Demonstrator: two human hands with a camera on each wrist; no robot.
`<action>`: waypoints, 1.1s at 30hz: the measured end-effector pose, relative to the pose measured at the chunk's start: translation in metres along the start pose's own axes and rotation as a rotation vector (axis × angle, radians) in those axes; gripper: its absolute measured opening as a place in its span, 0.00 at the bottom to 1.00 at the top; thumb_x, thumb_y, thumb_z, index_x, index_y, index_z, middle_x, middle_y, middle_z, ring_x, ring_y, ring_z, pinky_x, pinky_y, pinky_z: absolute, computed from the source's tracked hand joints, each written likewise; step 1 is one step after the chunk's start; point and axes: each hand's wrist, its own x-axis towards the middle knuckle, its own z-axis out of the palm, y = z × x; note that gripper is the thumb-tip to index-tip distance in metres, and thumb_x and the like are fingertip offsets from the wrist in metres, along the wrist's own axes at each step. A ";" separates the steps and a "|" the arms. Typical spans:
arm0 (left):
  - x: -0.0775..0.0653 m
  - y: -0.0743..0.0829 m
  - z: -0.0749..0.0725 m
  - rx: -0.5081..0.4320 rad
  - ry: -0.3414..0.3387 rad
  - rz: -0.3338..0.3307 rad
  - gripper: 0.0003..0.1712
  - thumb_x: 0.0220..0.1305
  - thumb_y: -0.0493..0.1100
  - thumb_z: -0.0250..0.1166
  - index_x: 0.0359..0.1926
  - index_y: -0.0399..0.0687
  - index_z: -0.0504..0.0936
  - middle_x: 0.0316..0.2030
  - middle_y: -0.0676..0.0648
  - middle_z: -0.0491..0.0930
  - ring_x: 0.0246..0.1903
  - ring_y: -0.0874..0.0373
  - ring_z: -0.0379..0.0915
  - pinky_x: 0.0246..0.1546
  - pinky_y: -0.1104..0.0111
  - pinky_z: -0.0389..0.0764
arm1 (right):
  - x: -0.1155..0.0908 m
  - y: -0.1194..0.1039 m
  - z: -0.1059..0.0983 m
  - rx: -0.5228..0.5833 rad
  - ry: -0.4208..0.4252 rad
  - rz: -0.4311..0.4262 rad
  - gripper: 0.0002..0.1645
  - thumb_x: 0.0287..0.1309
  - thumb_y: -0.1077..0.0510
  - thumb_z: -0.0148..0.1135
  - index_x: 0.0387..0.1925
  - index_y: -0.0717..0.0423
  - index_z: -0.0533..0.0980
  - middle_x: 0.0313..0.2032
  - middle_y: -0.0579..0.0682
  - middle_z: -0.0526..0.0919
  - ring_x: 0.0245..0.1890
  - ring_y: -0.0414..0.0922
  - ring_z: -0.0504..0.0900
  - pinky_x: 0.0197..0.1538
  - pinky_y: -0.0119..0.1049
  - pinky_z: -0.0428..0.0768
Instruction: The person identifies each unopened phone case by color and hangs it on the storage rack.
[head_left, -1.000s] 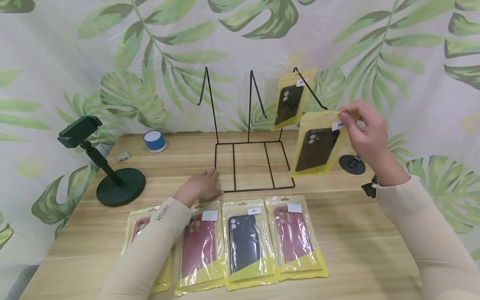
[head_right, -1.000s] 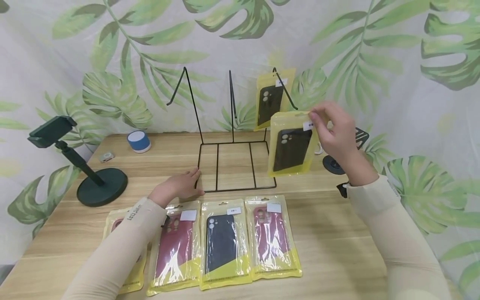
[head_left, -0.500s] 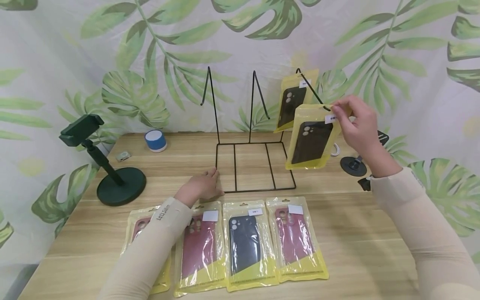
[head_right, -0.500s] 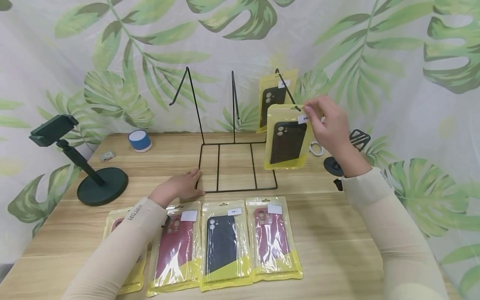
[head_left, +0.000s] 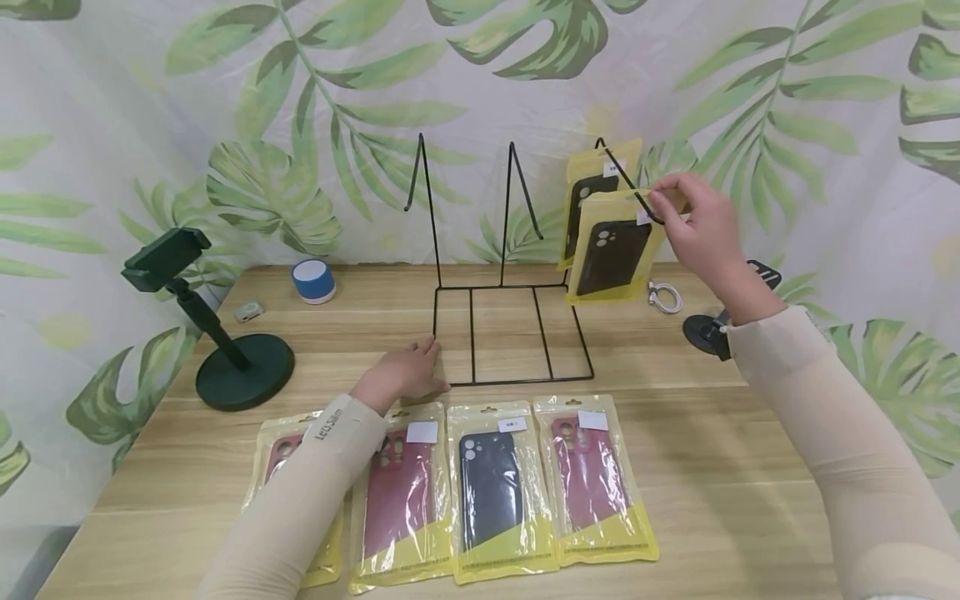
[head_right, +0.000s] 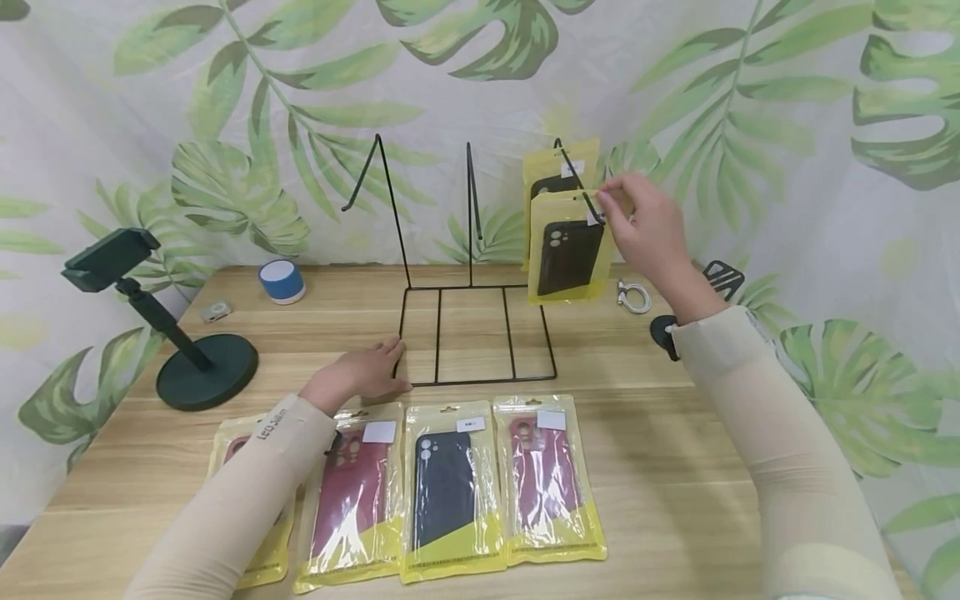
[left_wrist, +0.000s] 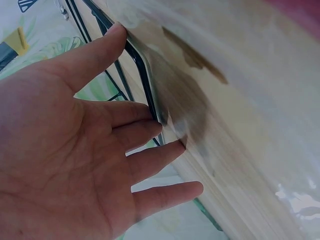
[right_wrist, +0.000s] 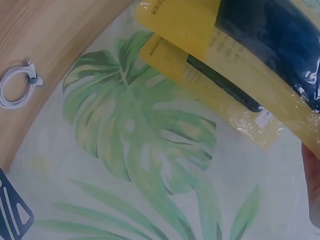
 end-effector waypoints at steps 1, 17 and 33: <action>0.000 0.000 0.000 0.001 0.001 0.000 0.48 0.72 0.57 0.56 0.77 0.33 0.46 0.78 0.35 0.43 0.76 0.35 0.45 0.74 0.44 0.56 | 0.003 0.000 0.001 -0.010 -0.015 0.018 0.14 0.71 0.55 0.56 0.45 0.64 0.79 0.37 0.59 0.81 0.32 0.30 0.69 0.37 0.27 0.69; 0.000 -0.002 0.002 -0.007 0.002 -0.001 0.48 0.72 0.58 0.56 0.77 0.34 0.46 0.78 0.36 0.42 0.76 0.35 0.45 0.75 0.44 0.54 | 0.040 0.005 0.016 -0.059 -0.129 0.119 0.20 0.74 0.51 0.51 0.50 0.65 0.77 0.49 0.63 0.80 0.40 0.57 0.75 0.42 0.45 0.71; 0.000 -0.003 0.001 0.005 -0.005 -0.005 0.49 0.72 0.59 0.56 0.77 0.34 0.46 0.78 0.37 0.42 0.75 0.36 0.46 0.75 0.47 0.57 | 0.064 0.006 0.029 -0.109 -0.139 0.199 0.21 0.73 0.50 0.52 0.51 0.64 0.78 0.54 0.64 0.81 0.58 0.62 0.75 0.63 0.59 0.71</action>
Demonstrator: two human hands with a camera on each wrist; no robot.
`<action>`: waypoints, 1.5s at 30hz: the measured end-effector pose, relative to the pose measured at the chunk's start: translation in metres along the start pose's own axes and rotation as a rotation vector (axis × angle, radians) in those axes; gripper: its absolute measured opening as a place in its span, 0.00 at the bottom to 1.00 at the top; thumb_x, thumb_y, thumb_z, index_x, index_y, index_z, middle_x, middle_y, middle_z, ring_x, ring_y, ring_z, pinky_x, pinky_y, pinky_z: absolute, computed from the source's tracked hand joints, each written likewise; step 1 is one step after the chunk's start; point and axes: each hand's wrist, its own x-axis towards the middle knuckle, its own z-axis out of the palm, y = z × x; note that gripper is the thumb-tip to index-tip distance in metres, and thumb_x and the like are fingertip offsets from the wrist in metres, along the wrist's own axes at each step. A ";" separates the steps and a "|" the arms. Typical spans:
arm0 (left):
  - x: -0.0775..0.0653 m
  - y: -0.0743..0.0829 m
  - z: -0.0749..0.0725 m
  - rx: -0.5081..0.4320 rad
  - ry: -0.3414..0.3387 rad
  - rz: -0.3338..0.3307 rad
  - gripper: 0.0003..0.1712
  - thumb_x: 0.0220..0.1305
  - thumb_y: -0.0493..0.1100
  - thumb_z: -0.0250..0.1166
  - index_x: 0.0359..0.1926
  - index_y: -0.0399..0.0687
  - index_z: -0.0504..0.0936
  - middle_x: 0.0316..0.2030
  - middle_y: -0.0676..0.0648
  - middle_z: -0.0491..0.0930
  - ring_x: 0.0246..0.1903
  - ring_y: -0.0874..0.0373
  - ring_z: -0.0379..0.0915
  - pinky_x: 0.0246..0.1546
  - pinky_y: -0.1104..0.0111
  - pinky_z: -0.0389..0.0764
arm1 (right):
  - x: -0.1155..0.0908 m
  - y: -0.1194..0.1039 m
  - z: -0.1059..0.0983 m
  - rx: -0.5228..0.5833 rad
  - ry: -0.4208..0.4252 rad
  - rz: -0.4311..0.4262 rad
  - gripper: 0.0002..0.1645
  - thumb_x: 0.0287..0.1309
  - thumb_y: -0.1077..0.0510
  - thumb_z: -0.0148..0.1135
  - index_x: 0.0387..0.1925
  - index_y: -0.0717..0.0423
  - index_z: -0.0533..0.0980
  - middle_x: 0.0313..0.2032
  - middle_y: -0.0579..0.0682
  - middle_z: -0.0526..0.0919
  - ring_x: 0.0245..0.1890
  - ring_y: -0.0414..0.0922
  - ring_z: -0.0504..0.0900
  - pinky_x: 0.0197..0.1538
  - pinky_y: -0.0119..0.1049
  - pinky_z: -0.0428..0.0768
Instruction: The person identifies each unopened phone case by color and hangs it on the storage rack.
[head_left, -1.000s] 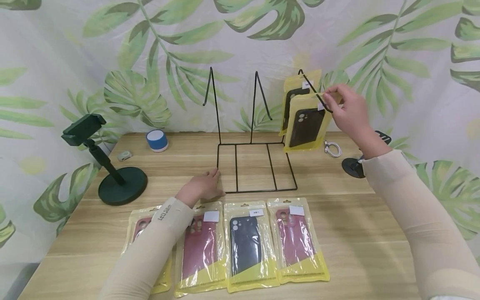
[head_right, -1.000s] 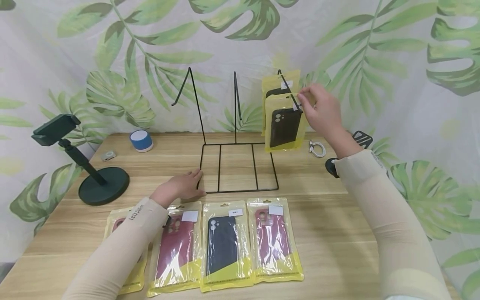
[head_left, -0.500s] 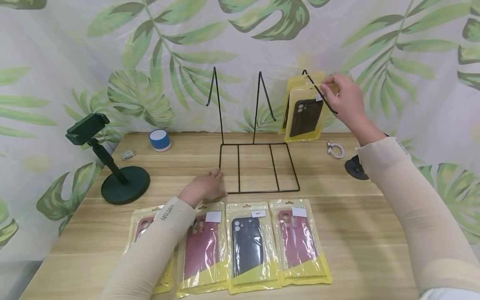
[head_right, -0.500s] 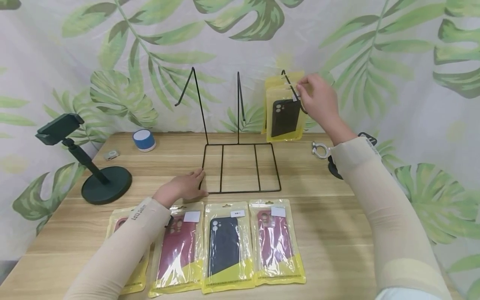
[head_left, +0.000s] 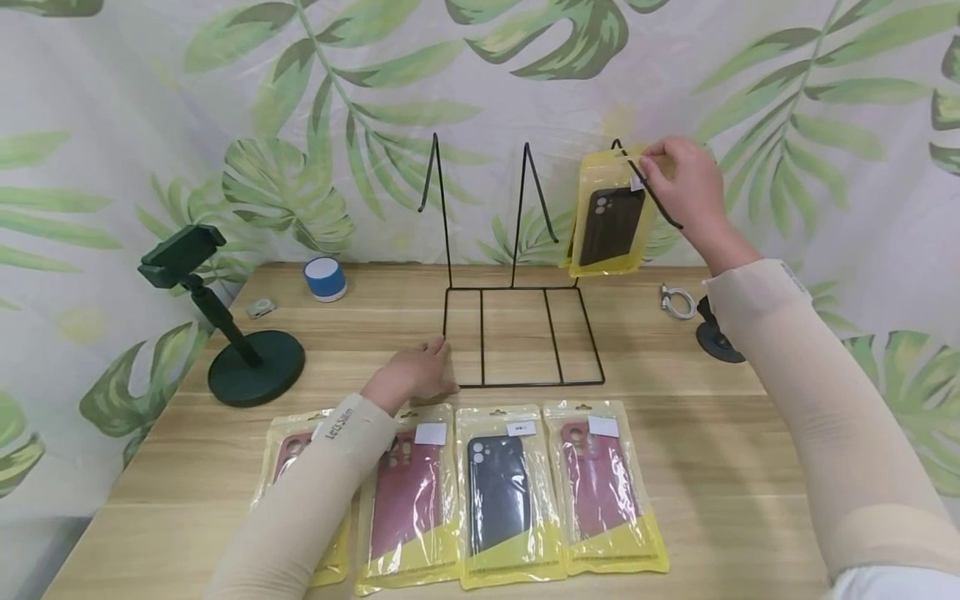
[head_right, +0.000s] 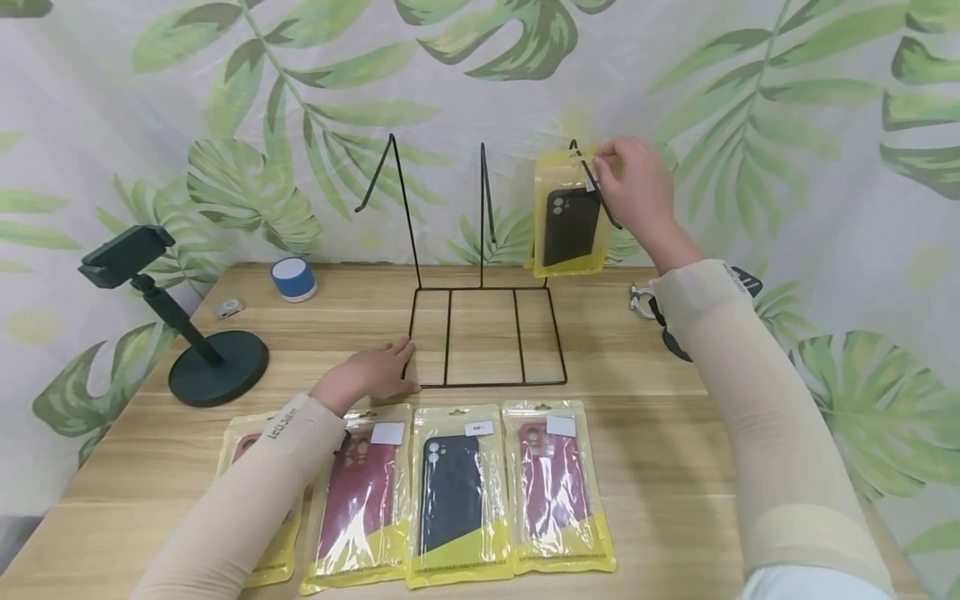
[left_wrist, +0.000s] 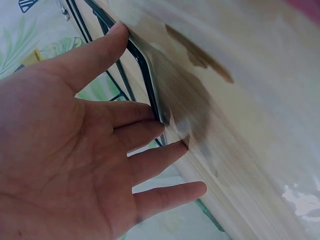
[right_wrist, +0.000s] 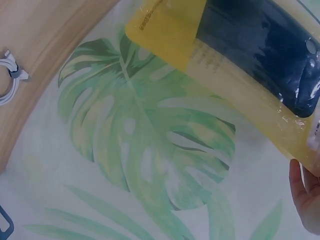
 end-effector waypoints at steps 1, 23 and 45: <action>0.000 0.001 0.000 0.000 0.000 0.000 0.49 0.72 0.59 0.56 0.77 0.34 0.46 0.78 0.37 0.42 0.76 0.36 0.46 0.75 0.47 0.57 | 0.001 0.000 0.000 -0.004 -0.002 0.004 0.21 0.73 0.50 0.52 0.51 0.63 0.78 0.54 0.64 0.81 0.58 0.62 0.75 0.63 0.59 0.71; 0.002 0.004 0.002 -0.005 0.002 -0.005 0.48 0.72 0.58 0.57 0.77 0.34 0.47 0.78 0.37 0.42 0.76 0.36 0.46 0.74 0.47 0.58 | -0.004 0.012 -0.003 -0.016 0.026 -0.007 0.22 0.72 0.50 0.54 0.58 0.60 0.76 0.60 0.61 0.77 0.66 0.59 0.69 0.69 0.56 0.67; -0.001 0.003 -0.002 0.012 0.004 0.008 0.48 0.72 0.58 0.56 0.77 0.33 0.47 0.78 0.35 0.42 0.76 0.35 0.45 0.75 0.44 0.54 | -0.171 0.015 0.039 -0.229 -0.464 -0.023 0.49 0.62 0.44 0.65 0.72 0.69 0.57 0.66 0.75 0.65 0.65 0.72 0.65 0.67 0.68 0.66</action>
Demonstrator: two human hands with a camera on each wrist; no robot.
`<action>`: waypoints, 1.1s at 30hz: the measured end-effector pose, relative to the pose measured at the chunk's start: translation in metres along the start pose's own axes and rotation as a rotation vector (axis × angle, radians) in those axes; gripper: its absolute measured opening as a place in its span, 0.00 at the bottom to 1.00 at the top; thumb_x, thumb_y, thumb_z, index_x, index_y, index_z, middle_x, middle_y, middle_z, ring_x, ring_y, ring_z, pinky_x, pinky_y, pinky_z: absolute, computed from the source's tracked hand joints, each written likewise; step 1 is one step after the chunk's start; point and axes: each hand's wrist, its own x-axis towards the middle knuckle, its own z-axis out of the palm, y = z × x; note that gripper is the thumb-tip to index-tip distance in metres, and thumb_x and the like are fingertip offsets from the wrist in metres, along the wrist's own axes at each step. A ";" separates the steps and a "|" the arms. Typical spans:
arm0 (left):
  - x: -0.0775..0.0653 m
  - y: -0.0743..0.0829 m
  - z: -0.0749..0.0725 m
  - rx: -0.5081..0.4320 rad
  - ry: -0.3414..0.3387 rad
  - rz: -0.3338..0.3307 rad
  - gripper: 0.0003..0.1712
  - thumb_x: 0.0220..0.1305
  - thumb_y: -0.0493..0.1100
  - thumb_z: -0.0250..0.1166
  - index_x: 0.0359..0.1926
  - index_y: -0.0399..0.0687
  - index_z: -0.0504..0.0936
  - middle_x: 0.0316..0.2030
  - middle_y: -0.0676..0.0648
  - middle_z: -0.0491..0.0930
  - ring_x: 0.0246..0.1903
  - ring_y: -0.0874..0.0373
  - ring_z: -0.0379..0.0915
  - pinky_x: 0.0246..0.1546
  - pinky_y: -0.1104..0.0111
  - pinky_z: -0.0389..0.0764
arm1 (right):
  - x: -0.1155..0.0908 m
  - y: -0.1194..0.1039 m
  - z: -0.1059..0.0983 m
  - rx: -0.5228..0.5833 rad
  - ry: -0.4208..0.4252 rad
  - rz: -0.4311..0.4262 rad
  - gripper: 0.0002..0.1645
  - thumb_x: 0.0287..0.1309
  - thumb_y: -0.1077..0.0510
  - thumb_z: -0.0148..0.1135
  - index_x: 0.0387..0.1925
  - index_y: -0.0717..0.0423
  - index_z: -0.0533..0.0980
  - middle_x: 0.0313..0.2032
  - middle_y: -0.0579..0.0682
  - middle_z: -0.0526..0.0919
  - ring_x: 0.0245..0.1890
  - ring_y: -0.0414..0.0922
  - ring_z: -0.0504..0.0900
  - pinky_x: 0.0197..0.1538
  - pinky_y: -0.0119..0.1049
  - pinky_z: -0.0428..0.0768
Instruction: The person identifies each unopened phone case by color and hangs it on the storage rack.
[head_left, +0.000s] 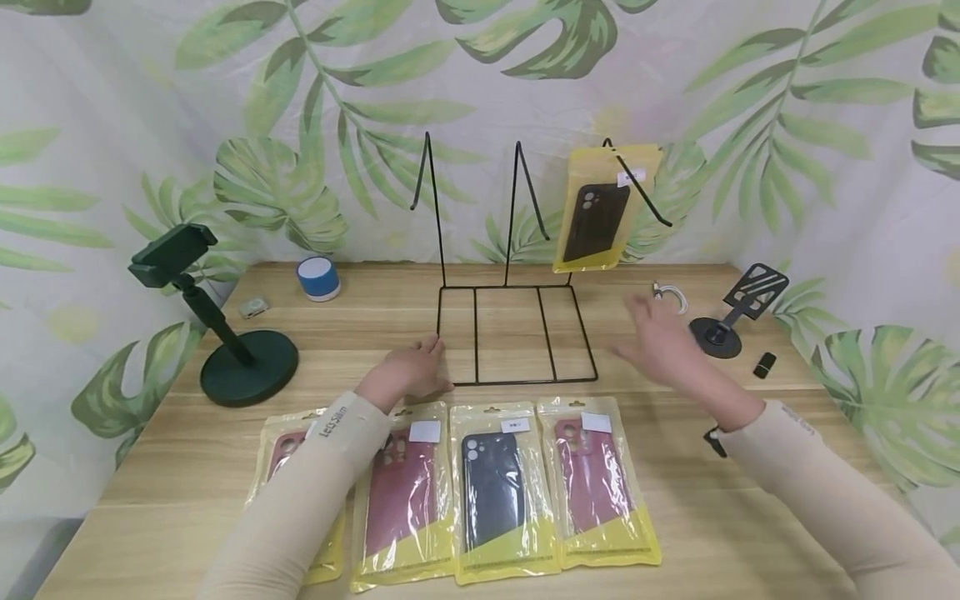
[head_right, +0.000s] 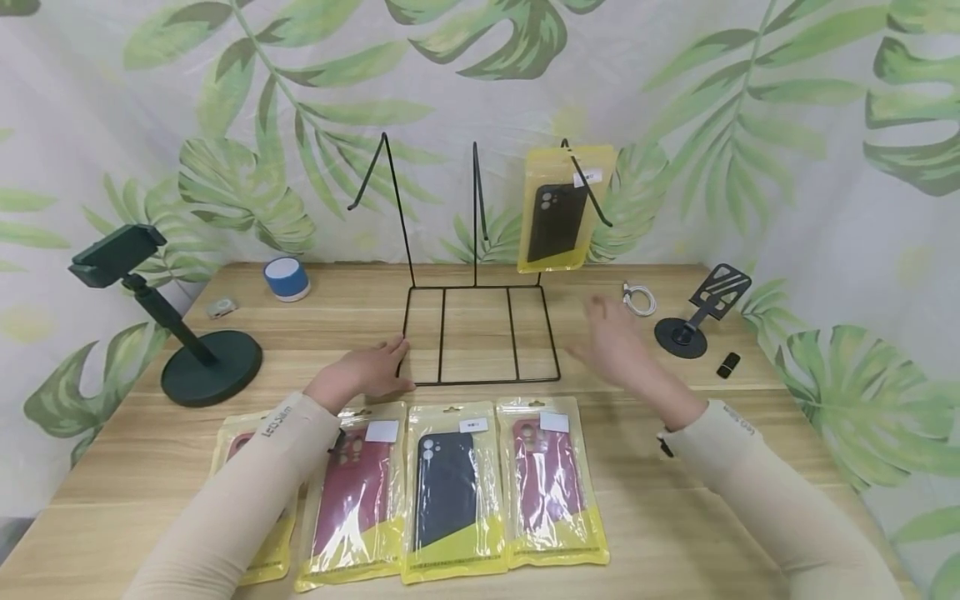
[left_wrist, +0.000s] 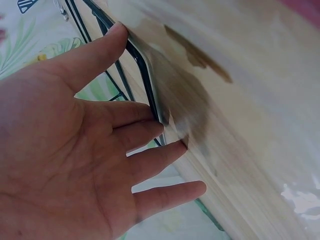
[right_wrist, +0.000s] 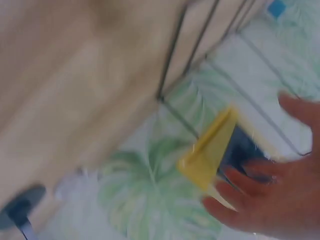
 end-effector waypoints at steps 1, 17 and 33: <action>0.000 0.000 0.000 -0.001 0.000 -0.001 0.48 0.72 0.58 0.56 0.77 0.33 0.47 0.78 0.35 0.42 0.76 0.35 0.45 0.75 0.44 0.54 | -0.005 -0.002 0.006 -0.020 -0.062 -0.027 0.48 0.62 0.43 0.65 0.70 0.70 0.61 0.64 0.75 0.67 0.64 0.72 0.67 0.66 0.68 0.67; 0.000 0.001 0.001 -0.001 0.006 -0.010 0.48 0.72 0.57 0.57 0.77 0.33 0.47 0.78 0.35 0.43 0.75 0.35 0.46 0.75 0.44 0.54 | -0.027 -0.011 0.042 0.074 -0.398 -0.074 0.23 0.59 0.47 0.68 0.47 0.60 0.79 0.38 0.52 0.83 0.40 0.49 0.80 0.47 0.47 0.82; 0.001 0.000 0.002 0.009 0.009 -0.011 0.48 0.72 0.58 0.56 0.77 0.33 0.47 0.78 0.35 0.44 0.75 0.35 0.46 0.75 0.45 0.55 | -0.032 -0.004 0.048 0.173 -0.328 -0.081 0.08 0.63 0.52 0.64 0.29 0.48 0.80 0.29 0.44 0.78 0.28 0.40 0.72 0.32 0.34 0.73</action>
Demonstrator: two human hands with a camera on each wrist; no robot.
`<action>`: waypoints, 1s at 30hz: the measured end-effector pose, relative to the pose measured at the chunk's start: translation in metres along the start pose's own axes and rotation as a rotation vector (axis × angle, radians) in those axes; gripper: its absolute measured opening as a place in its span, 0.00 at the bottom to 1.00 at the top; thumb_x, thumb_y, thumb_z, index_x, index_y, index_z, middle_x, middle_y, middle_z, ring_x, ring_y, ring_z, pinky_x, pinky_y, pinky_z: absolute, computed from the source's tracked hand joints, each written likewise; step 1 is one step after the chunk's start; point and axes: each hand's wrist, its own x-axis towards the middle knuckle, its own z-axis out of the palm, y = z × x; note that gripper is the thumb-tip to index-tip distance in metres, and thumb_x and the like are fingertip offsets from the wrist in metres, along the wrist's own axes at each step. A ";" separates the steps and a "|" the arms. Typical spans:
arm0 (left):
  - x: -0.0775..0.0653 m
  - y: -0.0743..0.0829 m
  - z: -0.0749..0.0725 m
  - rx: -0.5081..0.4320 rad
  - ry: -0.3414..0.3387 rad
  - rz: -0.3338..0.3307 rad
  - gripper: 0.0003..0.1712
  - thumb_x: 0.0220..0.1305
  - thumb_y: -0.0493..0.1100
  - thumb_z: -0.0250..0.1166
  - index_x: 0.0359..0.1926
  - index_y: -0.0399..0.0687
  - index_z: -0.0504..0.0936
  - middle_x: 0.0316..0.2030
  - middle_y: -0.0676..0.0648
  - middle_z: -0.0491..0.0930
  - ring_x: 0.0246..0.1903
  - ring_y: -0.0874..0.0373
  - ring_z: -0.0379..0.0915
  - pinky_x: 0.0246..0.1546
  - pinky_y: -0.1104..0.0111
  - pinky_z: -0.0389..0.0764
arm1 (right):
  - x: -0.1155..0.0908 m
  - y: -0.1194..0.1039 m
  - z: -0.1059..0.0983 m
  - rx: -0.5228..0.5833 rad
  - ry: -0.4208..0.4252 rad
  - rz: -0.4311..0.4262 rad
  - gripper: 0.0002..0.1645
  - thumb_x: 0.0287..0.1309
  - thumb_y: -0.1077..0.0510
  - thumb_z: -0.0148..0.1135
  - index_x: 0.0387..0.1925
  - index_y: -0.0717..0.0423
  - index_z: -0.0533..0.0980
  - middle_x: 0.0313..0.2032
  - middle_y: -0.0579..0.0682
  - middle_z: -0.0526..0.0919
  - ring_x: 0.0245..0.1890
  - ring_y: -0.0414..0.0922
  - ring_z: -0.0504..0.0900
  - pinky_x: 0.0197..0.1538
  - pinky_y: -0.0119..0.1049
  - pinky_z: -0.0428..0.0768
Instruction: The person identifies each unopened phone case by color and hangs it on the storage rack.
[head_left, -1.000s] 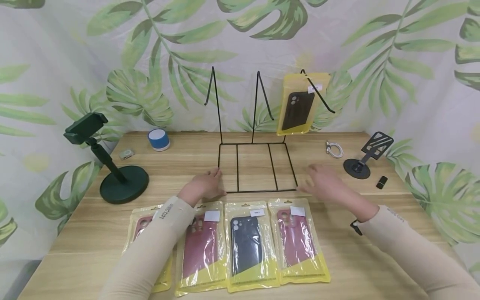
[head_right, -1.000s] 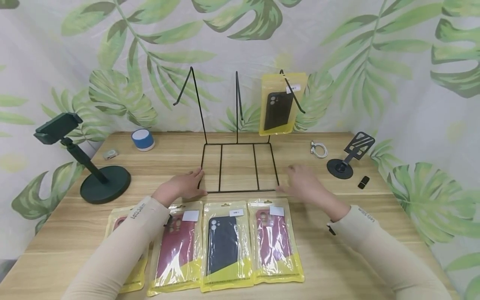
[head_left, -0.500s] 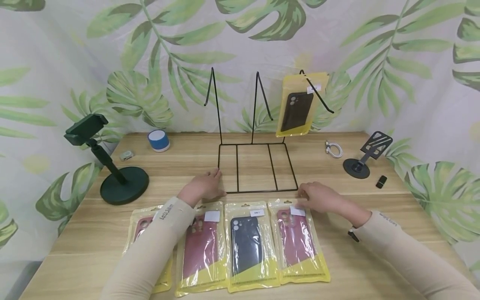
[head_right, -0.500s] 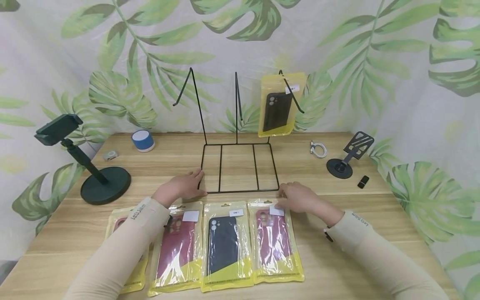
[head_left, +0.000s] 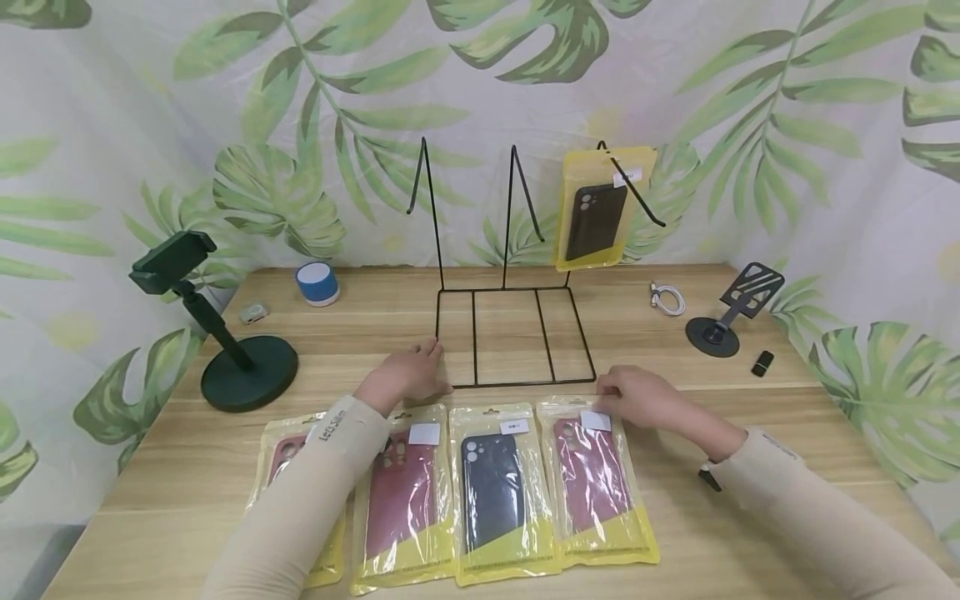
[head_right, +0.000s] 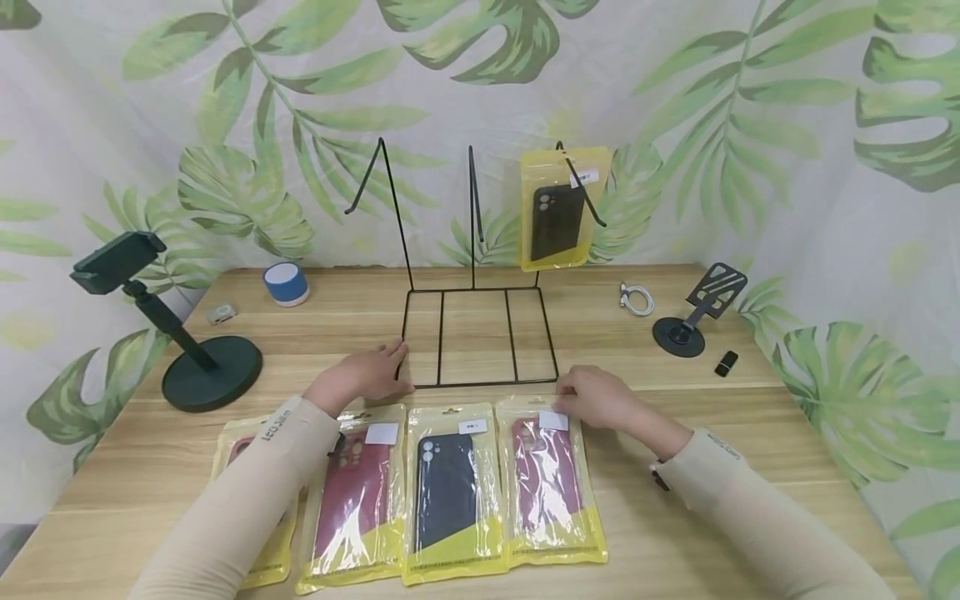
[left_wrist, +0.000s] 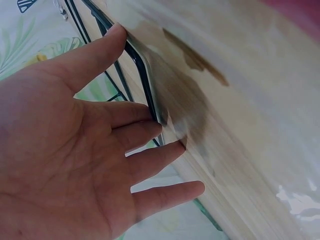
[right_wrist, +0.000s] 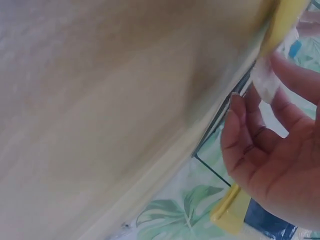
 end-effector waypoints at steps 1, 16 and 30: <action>0.000 0.000 0.000 0.000 -0.002 0.000 0.48 0.72 0.58 0.56 0.77 0.34 0.47 0.78 0.35 0.44 0.76 0.35 0.46 0.75 0.45 0.55 | -0.001 0.000 -0.001 0.017 0.024 -0.005 0.07 0.63 0.52 0.64 0.30 0.48 0.81 0.30 0.44 0.80 0.29 0.40 0.74 0.33 0.34 0.75; 0.002 -0.002 0.001 0.000 -0.002 0.013 0.49 0.71 0.59 0.57 0.76 0.32 0.48 0.77 0.34 0.44 0.75 0.34 0.46 0.74 0.43 0.56 | -0.031 -0.017 -0.038 0.194 0.341 -0.057 0.06 0.67 0.51 0.62 0.37 0.48 0.80 0.32 0.44 0.85 0.34 0.41 0.82 0.40 0.36 0.80; 0.002 -0.006 0.003 -0.038 -0.006 0.008 0.49 0.72 0.59 0.56 0.77 0.34 0.45 0.78 0.36 0.42 0.76 0.36 0.44 0.75 0.44 0.54 | -0.040 -0.032 -0.039 0.332 0.508 -0.228 0.02 0.65 0.62 0.63 0.38 0.58 0.79 0.28 0.50 0.85 0.23 0.33 0.78 0.26 0.26 0.75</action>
